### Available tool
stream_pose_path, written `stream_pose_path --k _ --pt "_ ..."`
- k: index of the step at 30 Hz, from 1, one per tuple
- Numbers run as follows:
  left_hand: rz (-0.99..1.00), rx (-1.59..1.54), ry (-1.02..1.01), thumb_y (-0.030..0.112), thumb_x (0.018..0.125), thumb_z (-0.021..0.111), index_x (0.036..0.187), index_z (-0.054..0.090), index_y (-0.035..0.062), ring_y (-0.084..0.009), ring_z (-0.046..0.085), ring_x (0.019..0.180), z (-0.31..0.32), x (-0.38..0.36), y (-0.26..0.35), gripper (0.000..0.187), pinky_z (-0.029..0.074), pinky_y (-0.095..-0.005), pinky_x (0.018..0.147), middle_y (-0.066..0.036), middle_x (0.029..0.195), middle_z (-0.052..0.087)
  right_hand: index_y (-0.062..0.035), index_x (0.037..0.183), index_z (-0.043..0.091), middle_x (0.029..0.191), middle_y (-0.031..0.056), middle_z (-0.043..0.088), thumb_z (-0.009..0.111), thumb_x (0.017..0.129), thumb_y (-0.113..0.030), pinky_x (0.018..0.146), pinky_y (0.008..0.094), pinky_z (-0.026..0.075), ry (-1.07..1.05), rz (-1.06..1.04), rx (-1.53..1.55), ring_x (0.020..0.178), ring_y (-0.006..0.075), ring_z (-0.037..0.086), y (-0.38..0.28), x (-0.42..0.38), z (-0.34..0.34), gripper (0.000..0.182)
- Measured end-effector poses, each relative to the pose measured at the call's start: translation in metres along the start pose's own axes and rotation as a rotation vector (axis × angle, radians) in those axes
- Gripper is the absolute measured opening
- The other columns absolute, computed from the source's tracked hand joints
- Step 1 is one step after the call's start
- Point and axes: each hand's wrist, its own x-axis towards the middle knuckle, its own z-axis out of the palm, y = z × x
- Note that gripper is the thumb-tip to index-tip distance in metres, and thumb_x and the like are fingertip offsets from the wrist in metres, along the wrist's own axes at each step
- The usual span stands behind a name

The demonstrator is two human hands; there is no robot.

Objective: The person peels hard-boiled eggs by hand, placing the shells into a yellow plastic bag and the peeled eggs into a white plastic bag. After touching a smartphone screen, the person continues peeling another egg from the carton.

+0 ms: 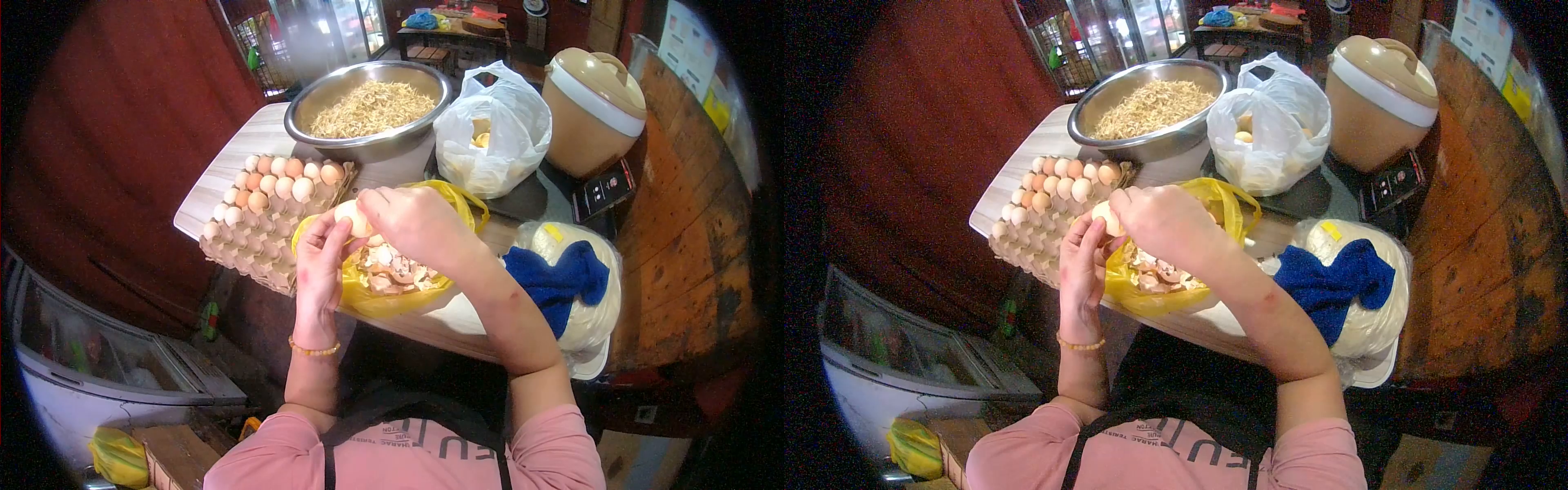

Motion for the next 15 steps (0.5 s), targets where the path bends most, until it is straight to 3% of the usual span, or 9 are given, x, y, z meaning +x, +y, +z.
stream_pose_path --k 11,15 --pt "-0.014 -0.022 -0.005 0.013 0.093 0.054 0.116 0.056 -0.0027 -0.0144 0.063 0.09 0.002 0.001 0.004 0.028 0.054 -0.0294 0.081 -0.01 0.104 0.065 -0.0062 0.08 0.051 0.069 0.0085 0.055 0.061 0.075 -0.009 0.056 0.0343 0.05 0.07 0.0 -0.009 0.065 0.0232 0.063 0.004 0.001 0.001 0.012" --pt "-0.041 -0.087 -0.059 0.006 0.091 0.054 0.124 0.053 -0.0034 -0.017 0.061 0.102 0.004 -0.001 0.011 0.034 0.052 -0.0307 0.088 -0.011 0.116 0.061 -0.0037 0.081 0.056 0.074 0.013 0.061 0.063 0.08 -0.01 0.056 0.0379 0.05 0.17 0.055 0.14 0.066 0.0298 0.063 0.007 0.002 -0.001 0.009"
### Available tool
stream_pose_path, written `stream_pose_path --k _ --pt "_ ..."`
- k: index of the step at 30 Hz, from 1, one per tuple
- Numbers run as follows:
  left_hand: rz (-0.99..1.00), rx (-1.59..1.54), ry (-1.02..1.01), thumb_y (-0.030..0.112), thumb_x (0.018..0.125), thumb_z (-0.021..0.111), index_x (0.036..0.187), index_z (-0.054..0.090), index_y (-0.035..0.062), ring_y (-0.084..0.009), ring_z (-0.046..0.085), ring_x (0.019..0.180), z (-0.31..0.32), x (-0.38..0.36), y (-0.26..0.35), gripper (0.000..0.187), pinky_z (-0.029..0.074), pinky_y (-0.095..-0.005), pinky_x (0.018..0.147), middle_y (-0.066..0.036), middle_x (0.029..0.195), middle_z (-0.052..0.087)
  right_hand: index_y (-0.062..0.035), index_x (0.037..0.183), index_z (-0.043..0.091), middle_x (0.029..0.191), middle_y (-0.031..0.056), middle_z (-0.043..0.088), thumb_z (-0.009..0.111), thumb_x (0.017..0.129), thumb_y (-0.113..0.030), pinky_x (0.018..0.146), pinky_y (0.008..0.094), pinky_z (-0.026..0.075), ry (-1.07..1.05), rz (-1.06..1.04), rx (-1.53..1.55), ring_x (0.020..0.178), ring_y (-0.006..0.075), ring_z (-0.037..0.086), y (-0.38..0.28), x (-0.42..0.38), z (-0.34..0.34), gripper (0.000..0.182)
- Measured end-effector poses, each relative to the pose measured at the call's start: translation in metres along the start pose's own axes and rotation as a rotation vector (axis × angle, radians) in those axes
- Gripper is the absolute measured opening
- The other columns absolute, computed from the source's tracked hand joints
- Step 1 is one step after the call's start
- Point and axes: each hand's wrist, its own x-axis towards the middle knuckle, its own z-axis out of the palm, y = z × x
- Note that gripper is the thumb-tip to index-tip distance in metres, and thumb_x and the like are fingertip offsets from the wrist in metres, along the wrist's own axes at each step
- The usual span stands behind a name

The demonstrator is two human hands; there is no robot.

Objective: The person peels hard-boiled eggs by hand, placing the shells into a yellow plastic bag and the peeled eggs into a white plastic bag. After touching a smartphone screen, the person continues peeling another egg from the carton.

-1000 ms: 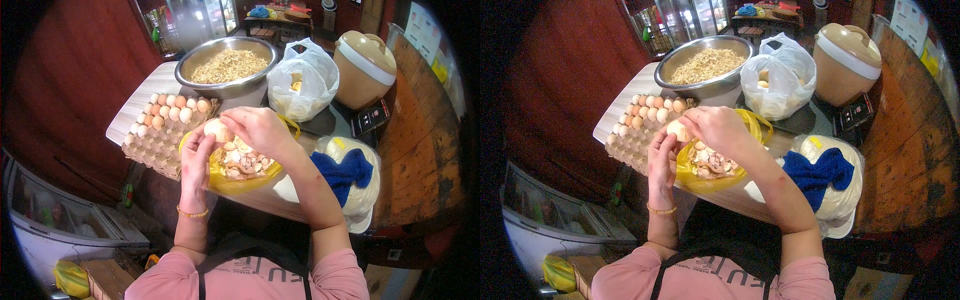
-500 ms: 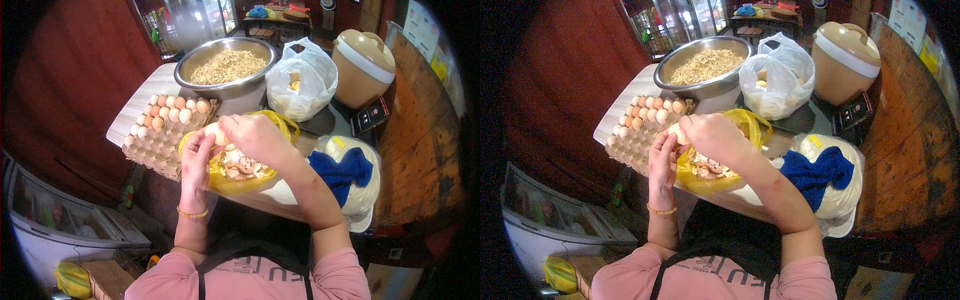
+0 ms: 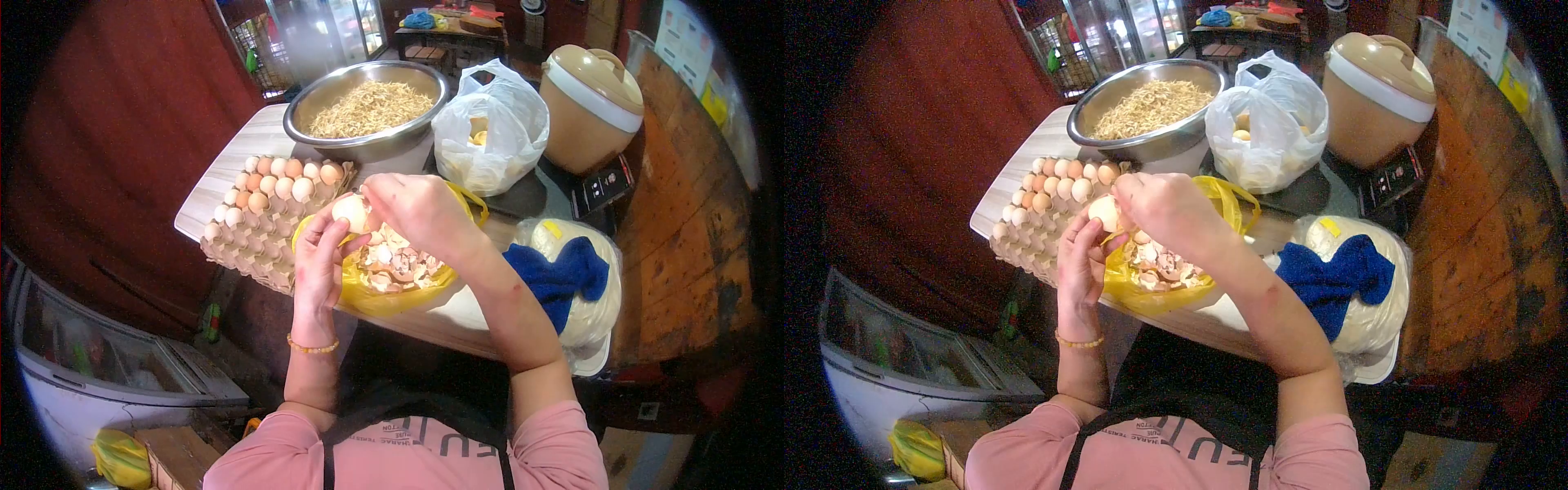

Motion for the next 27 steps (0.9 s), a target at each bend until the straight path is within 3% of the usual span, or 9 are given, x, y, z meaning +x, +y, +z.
stream_pose_path --k 5,7,11,13,14,17,19,25,27 --pt "0.133 0.051 -0.014 0.002 0.087 0.053 0.126 0.048 -0.0058 -0.0206 0.06 0.106 0.006 0.001 0.004 0.04 0.05 -0.0345 0.092 -0.016 0.121 0.058 -0.0041 0.078 0.059 0.076 0.0178 0.064 0.061 0.086 -0.014 0.057 0.0419 0.05 0.023 0.179 0.027 0.064 0.0353 0.062 0.0 0.005 -0.014 0.012" --pt "0.192 0.072 -0.024 -0.001 0.085 0.054 0.127 0.047 -0.0062 -0.022 0.058 0.11 0.006 0.003 0.003 0.043 0.048 -0.0358 0.095 -0.016 0.124 0.056 -0.0055 0.079 0.062 0.075 0.0175 0.064 0.061 0.085 -0.013 0.062 0.0436 0.05 -0.223 0.313 -0.12 0.068 0.0354 0.062 0.006 0.004 -0.021 0.01" --pt "0.359 0.212 -0.046 -0.011 0.078 0.059 0.129 0.046 -0.0036 -0.023 0.051 0.121 0.007 0.005 -0.001 0.053 0.045 -0.0351 0.1 -0.017 0.131 0.051 -0.0038 0.084 0.064 0.077 0.0177 0.064 0.06 0.087 -0.015 0.068 0.0443 0.05 -0.355 0.301 -0.181 0.074 0.0354 0.062 0.017 -0.004 -0.02 0.012" --pt "0.374 0.272 -0.036 -0.012 0.077 0.06 0.131 0.044 -0.0025 -0.0232 0.05 0.122 0.011 0.005 -0.003 0.057 0.044 -0.0353 0.1 -0.017 0.132 0.049 -0.0084 0.089 0.066 0.075 0.0182 0.063 0.057 0.087 -0.02 0.073 0.0459 0.05 -0.108 0.107 -0.003 0.077 0.0346 0.064 0.021 -0.007 -0.015 0.015" --pt "0.412 0.326 -0.022 -0.012 0.076 0.059 0.134 0.04 -0.0011 -0.0232 0.05 0.121 0.014 0.004 -0.004 0.061 0.042 -0.0356 0.102 -0.017 0.132 0.049 -0.0084 0.089 0.066 0.075 0.0182 0.063 0.057 0.087 -0.02 0.073 0.0459 0.05 -0.109 0.108 -0.003 0.077 0.0346 0.064 0.022 -0.008 -0.013 0.015" --pt "0.495 0.45 -0.016 -0.011 0.074 0.059 0.138 0.034 0.0013 -0.0237 0.049 0.121 0.016 0.005 -0.007 0.07 0.042 -0.0362 0.102 -0.017 0.131 0.049 -0.0048 0.098 0.066 0.089 0.0201 0.065 0.06 0.087 -0.023 0.077 0.0416 0.05 -0.139 0.309 0.134 0.084 0.0338 0.064 0.011 0.001 -0.016 0.022" --pt "0.54 0.52 -0.025 -0.01 0.073 0.06 0.14 0.031 0.0022 -0.0241 0.049 0.122 0.017 0.005 -0.008 0.074 0.044 -0.0365 0.101 -0.017 0.13 0.049 0.0002 0.106 0.063 0.098 0.0194 0.066 0.065 0.085 -0.028 0.078 0.0383 0.051 -0.203 0.523 0.434 0.087 0.032 0.066 0.006 0.004 -0.018 0.035" --pt "0.653 0.677 -0.052 -0.01 0.073 0.061 0.143 0.028 0.0014 -0.0258 0.046 0.125 0.022 0.007 -0.01 0.077 0.041 -0.0373 0.103 -0.018 0.134 0.045 0.0053 0.114 0.058 0.097 0.0159 0.068 0.072 0.08 -0.028 0.075 0.0328 0.053 -0.187 0.441 0.815 0.085 0.0203 0.067 0.009 0.001 -0.006 0.05" --pt "0.549 0.607 -0.086 -0.009 0.076 0.061 0.142 0.029 -0.0001 -0.0255 0.046 0.126 0.019 0.009 -0.005 0.074 0.04 -0.0373 0.104 -0.018 0.136 0.043 0.0054 0.114 0.058 0.097 0.0153 0.068 0.072 0.08 -0.025 0.075 0.0316 0.053 -0.172 0.46 0.825 0.084 0.0186 0.066 0.006 0.003 -0.008 0.048"
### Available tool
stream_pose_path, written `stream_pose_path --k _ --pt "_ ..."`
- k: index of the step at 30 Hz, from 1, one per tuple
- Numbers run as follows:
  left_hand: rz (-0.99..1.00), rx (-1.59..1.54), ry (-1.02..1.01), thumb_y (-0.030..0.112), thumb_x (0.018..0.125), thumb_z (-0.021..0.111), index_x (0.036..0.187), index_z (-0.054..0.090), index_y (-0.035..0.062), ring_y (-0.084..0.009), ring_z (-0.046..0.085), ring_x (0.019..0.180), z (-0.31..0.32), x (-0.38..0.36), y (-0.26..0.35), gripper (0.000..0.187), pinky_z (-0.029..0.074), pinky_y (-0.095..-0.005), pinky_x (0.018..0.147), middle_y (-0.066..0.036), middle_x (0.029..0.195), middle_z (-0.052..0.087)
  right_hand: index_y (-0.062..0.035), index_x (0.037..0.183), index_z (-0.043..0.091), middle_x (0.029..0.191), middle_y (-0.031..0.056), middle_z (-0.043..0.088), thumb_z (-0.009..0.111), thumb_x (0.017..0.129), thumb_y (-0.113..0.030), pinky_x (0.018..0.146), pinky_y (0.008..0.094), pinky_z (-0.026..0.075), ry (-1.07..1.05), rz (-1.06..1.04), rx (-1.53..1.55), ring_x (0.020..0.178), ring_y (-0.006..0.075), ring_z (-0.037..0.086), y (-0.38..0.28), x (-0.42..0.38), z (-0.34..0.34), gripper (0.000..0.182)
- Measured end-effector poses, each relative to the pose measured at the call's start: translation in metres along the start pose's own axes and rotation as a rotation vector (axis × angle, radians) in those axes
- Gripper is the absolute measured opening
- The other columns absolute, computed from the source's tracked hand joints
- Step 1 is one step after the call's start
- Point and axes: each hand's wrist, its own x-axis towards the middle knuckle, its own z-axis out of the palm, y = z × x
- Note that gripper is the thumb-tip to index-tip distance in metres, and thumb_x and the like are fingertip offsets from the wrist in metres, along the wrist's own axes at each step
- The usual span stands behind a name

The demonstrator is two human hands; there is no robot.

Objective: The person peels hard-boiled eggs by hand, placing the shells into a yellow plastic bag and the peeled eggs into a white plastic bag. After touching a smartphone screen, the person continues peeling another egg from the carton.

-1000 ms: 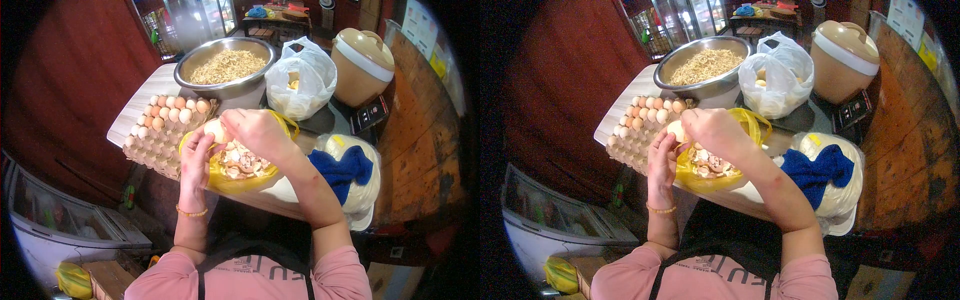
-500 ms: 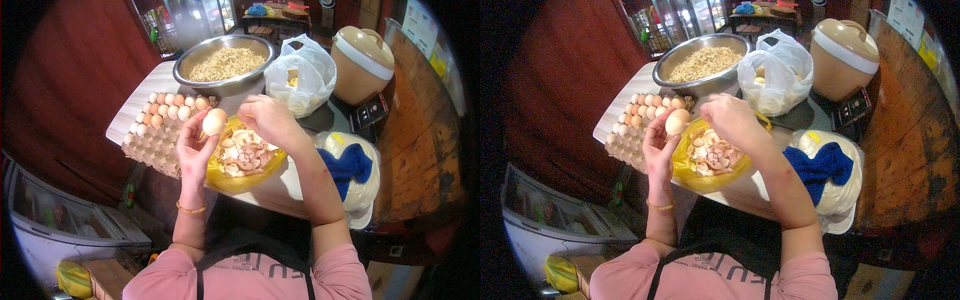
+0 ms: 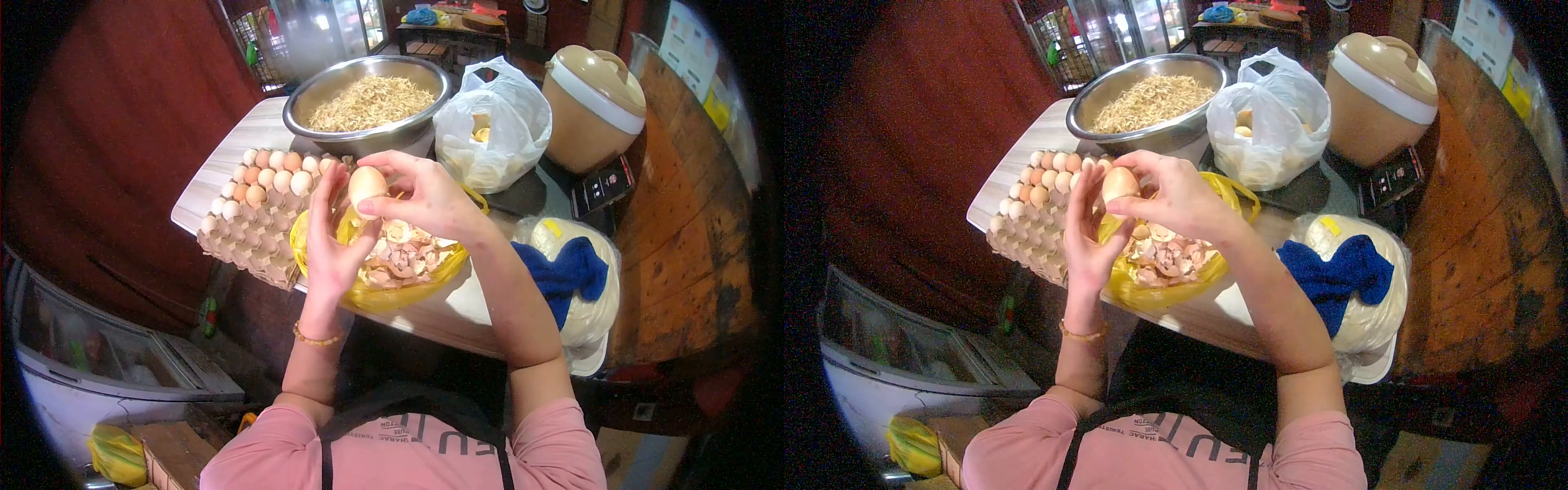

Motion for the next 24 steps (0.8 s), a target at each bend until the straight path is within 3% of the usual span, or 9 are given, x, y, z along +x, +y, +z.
stream_pose_path --k 2,4,8,10,11,13,18,23,24 --pt "-0.088 -0.085 -0.04 -0.009 0.078 0.061 0.141 0.029 -0.0017 -0.0252 0.045 0.126 -0.005 0.001 -0.001 0.071 0.039 -0.0373 0.105 -0.018 0.137 0.042 0.0056 0.114 0.057 0.097 0.0147 0.068 0.072 0.081 -0.023 0.074 0.0303 0.053 0.017 0.011 0.015 0.083 0.017 0.066 0.001 0.001 0.001 0.046" --pt "-0.278 -0.481 -0.095 -0.008 0.083 0.059 0.14 0.029 -0.0053 -0.0245 0.045 0.126 -0.008 0.001 -0.004 0.065 0.038 -0.0374 0.106 -0.018 0.139 0.04 0.0066 0.115 0.057 0.097 0.0172 0.067 0.069 0.083 -0.023 0.073 0.0307 0.053 0.081 -0.068 -0.023 0.082 0.0174 0.066 0.006 0.003 0.004 0.045" --pt "-0.296 -0.426 -0.025 -0.005 0.086 0.058 0.136 0.035 -0.0081 -0.0232 0.049 0.122 -0.005 -0.001 0.002 0.055 0.042 -0.0343 0.102 -0.018 0.133 0.047 0.0049 0.116 0.057 0.098 0.0203 0.067 0.064 0.087 -0.022 0.071 0.0332 0.053 0.062 -0.018 -0.187 0.081 0.0238 0.067 -0.005 0.001 0.006 0.04" --pt "-0.302 -0.408 -0.009 -0.005 0.086 0.059 0.135 0.036 -0.0083 -0.0221 0.051 0.119 -0.006 -0.002 -0.001 0.054 0.044 -0.0329 0.1 -0.018 0.13 0.05 0.0008 0.122 0.056 0.102 0.0185 0.066 0.058 0.091 -0.016 0.075 0.0297 0.052 0.12 -0.191 -0.501 0.088 0.0226 0.067 -0.005 0.001 0.009 0.035" --pt "-0.309 -0.389 0.006 -0.004 0.086 0.059 0.134 0.038 -0.0085 -0.021 0.053 0.117 -0.006 -0.003 -0.003 0.052 0.045 -0.0314 0.098 -0.018 0.127 0.053 0.0008 0.122 0.056 0.102 0.0185 0.066 0.058 0.091 -0.016 0.075 0.0297 0.052 0.119 -0.191 -0.502 0.088 0.0226 0.067 -0.003 0.0 0.01 0.035" --pt "-0.315 -0.397 0.034 -0.004 0.086 0.06 0.133 0.039 -0.0087 -0.0197 0.055 0.114 -0.005 -0.005 -0.006 0.052 0.046 -0.0302 0.096 -0.017 0.124 0.055 -0.0036 0.12 0.058 0.102 0.0189 0.064 0.058 0.09 -0.017 0.072 0.0337 0.053 0.143 -0.271 -0.662 0.085 0.0309 0.065 0.002 0.0 0.012 0.032" --pt "-0.367 -0.39 0.085 -0.002 0.085 0.064 0.13 0.045 -0.009 -0.0163 0.059 0.104 -0.007 -0.006 -0.007 0.049 0.048 -0.027 0.09 -0.015 0.117 0.06 -0.0046 0.11 0.061 0.095 0.0137 0.063 0.06 0.088 -0.015 0.067 0.0379 0.052 0.142 -0.321 -0.793 0.078 0.0319 0.064 0.003 0.0 0.011 0.024" --pt "-0.4 -0.344 0.043 0.007 0.09 0.059 0.128 0.048 -0.0062 -0.0161 0.061 0.1 -0.01 -0.009 -0.013 0.042 0.052 -0.0314 0.087 -0.013 0.114 0.061 -0.0031 0.102 0.062 0.091 0.0123 0.062 0.062 0.086 -0.014 0.064 0.0377 0.052 0.178 -0.439 -0.813 0.076 0.0314 0.064 0.001 0.0 0.013 0.019" --pt "-0.4 -0.345 0.042 0.007 0.09 0.059 0.128 0.048 -0.0062 -0.0161 0.061 0.1 -0.01 -0.01 -0.012 0.042 0.052 -0.0314 0.087 -0.013 0.114 0.061 -0.0043 0.096 0.06 0.085 0.0103 0.059 0.059 0.087 -0.015 0.062 0.0366 0.052 0.181 -0.475 -0.839 0.074 0.0277 0.063 0.003 0.001 0.013 0.014"
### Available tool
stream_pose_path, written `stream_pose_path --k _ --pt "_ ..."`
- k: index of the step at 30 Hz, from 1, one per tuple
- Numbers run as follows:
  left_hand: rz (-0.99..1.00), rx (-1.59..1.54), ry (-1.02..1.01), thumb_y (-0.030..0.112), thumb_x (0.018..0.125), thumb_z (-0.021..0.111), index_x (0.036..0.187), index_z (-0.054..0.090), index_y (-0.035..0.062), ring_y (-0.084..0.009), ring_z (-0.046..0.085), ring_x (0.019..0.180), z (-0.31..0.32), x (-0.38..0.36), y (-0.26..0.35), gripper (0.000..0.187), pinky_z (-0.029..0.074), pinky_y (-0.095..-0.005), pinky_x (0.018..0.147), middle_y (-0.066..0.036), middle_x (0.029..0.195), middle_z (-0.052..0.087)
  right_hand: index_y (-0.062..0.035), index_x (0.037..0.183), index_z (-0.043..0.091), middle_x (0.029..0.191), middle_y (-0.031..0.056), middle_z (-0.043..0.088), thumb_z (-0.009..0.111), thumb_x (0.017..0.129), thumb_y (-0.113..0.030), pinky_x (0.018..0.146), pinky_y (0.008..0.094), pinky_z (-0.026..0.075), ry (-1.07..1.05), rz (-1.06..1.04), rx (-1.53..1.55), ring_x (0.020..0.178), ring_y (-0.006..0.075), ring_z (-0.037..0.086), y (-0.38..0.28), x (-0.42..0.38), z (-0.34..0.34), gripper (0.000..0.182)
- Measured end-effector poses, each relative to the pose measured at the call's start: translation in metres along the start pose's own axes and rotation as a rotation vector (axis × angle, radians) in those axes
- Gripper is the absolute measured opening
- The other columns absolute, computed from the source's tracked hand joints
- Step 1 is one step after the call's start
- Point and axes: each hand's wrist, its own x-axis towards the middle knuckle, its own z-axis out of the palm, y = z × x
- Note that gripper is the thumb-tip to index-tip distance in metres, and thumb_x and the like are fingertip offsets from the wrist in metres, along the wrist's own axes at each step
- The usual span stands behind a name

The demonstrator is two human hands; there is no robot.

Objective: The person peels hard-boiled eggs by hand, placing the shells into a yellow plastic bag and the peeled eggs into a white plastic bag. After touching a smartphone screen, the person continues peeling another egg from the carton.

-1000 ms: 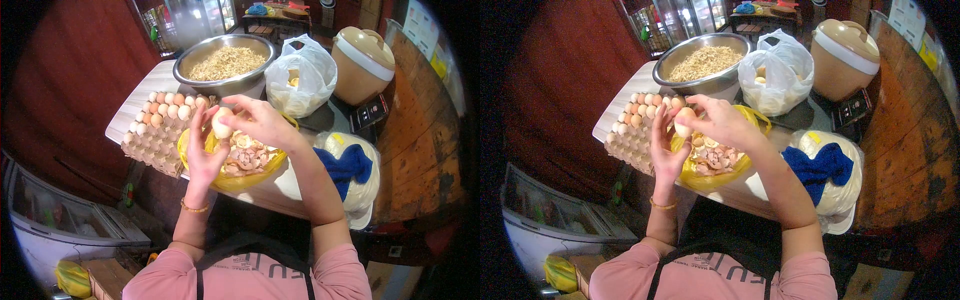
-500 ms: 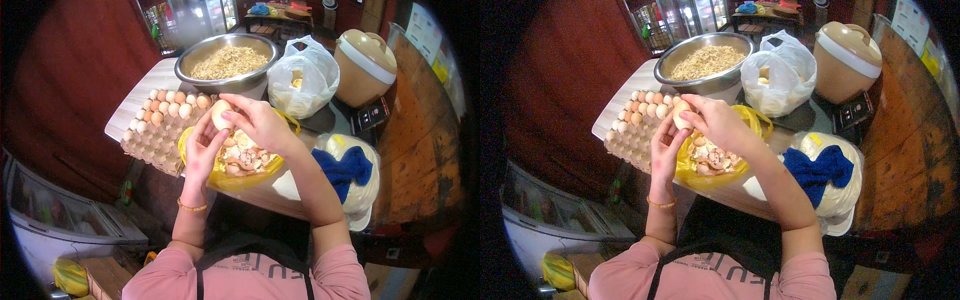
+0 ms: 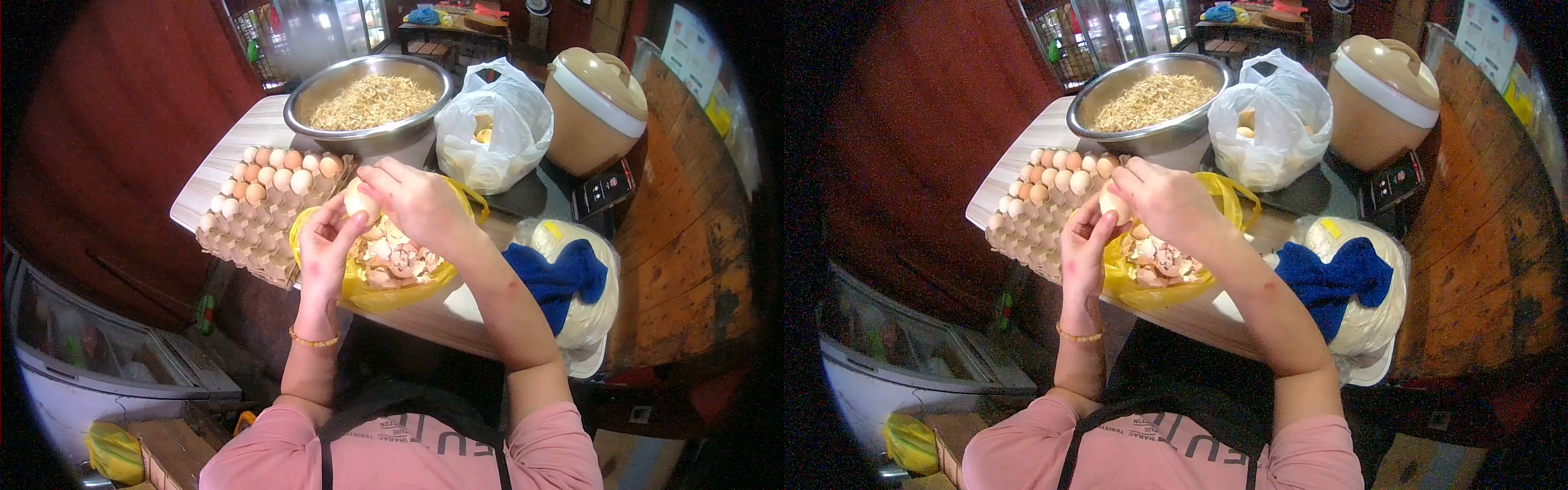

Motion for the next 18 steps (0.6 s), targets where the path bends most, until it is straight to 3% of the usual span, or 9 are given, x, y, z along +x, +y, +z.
stream_pose_path --k 2,6,8,13,18 --pt "-0.01 -0.016 0.005 0.009 0.092 0.057 0.127 0.049 -0.0062 -0.0159 0.062 0.097 0.001 -0.001 0.002 0.039 0.054 -0.0309 0.085 -0.012 0.111 0.062 -0.0054 0.09 0.058 0.079 0.0082 0.056 0.057 0.088 -0.017 0.06 0.0356 0.051 0.011 -0.034 -0.025 0.072 0.024 0.063 0.005 -0.002 0.003 0.012" --pt "-0.058 -0.078 0.009 0.012 0.092 0.058 0.124 0.052 -0.0066 -0.0162 0.062 0.098 -0.004 0.001 -0.002 0.038 0.053 -0.0284 0.083 -0.011 0.112 0.062 -0.0039 0.097 0.062 0.089 0.0106 0.061 0.059 0.087 -0.016 0.066 0.0362 0.052 -0.072 0.028 0.06 0.078 0.0279 0.063 0.011 -0.002 -0.001 0.016" --pt "-0.11 -0.161 0.009 0.021 0.097 0.048 0.116 0.054 -0.0045 -0.0192 0.063 0.097 -0.003 0.0 0.003 0.032 0.054 -0.0341 0.086 -0.013 0.109 0.062 -0.003 0.103 0.063 0.096 0.0118 0.063 0.061 0.087 -0.014 0.069 0.0358 0.052 -0.095 0.096 0.155 0.082 0.0295 0.064 0.01 -0.001 -0.003 0.019" --pt "-0.111 -0.143 0.006 0.023 0.098 0.045 0.115 0.054 -0.0026 -0.0198 0.063 0.096 -0.005 -0.001 0.003 0.032 0.054 -0.0348 0.085 -0.013 0.109 0.062 -0.0031 0.103 0.064 0.094 0.0109 0.063 0.061 0.086 -0.011 0.069 0.0358 0.052 -0.135 0.052 0.259 0.081 0.0291 0.064 0.008 0.0 -0.004 0.019" --pt "-0.121 -0.137 0.006 0.025 0.098 0.045 0.115 0.054 -0.0019 -0.0198 0.063 0.095 -0.004 -0.002 0.003 0.032 0.054 -0.0352 0.085 -0.013 0.109 0.062 -0.0014 0.099 0.062 0.087 0.01 0.062 0.061 0.083 -0.009 0.065 0.0355 0.051 -0.109 -0.028 0.051 0.076 0.0269 0.064 0.0 -0.003 0.001 0.018"
